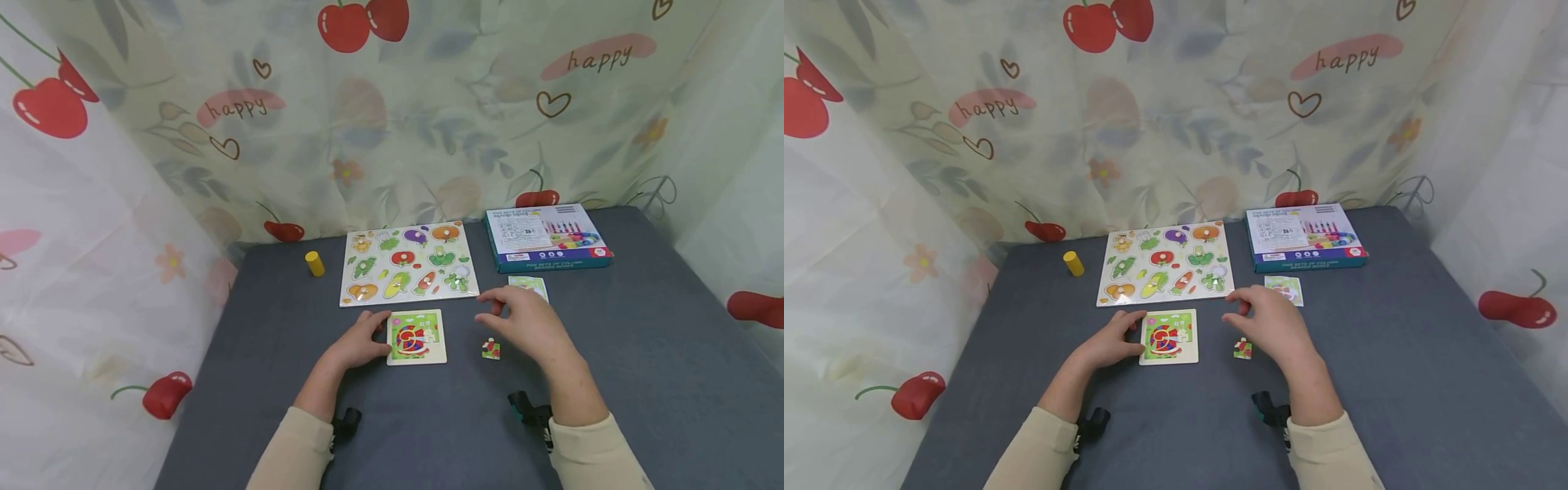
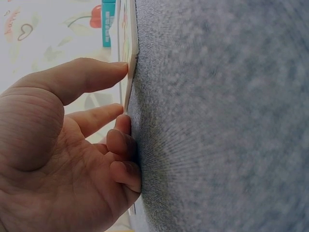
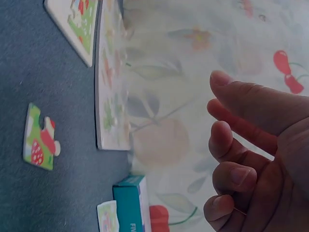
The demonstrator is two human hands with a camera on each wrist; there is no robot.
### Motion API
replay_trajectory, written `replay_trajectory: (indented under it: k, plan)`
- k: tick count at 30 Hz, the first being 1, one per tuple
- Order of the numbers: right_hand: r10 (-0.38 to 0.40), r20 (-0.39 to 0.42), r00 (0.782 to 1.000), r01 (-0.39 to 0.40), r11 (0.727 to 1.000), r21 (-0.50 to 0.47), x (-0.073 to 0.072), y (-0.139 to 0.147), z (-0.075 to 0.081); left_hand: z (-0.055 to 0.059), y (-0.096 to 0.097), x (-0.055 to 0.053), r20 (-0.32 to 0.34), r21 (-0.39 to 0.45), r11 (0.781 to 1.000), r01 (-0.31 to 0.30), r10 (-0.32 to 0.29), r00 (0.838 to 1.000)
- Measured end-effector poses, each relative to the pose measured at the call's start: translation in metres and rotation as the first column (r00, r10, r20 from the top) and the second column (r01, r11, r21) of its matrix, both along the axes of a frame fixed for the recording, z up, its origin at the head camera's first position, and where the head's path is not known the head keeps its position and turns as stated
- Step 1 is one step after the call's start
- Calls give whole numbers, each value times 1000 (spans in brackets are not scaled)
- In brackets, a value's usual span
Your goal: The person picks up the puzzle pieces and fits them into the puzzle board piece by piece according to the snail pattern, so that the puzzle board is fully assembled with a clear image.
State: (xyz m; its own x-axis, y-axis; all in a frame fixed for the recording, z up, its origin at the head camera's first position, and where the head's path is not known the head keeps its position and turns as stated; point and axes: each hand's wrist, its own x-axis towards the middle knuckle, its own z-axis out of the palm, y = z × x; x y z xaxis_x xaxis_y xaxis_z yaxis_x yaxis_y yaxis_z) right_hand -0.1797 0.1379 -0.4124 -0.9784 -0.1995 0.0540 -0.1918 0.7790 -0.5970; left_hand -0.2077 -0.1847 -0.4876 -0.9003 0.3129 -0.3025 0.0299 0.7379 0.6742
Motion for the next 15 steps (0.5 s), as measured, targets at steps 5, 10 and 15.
replay_trajectory:
  k: [5,10,15]
  plan:
    - [-7,40,999,7,1000,12,1,6,-4,0,1,1,-4,-6,1000,-1,1,1000]
    - [-7,76,997,5,1000,23,4,11,-13,-1,2,1,-9,-4,1000,1,-1,1000]
    - [-4,81,997,2,1000,15,6,15,-27,-2,2,1,-13,12,1000,-3,3,1000]
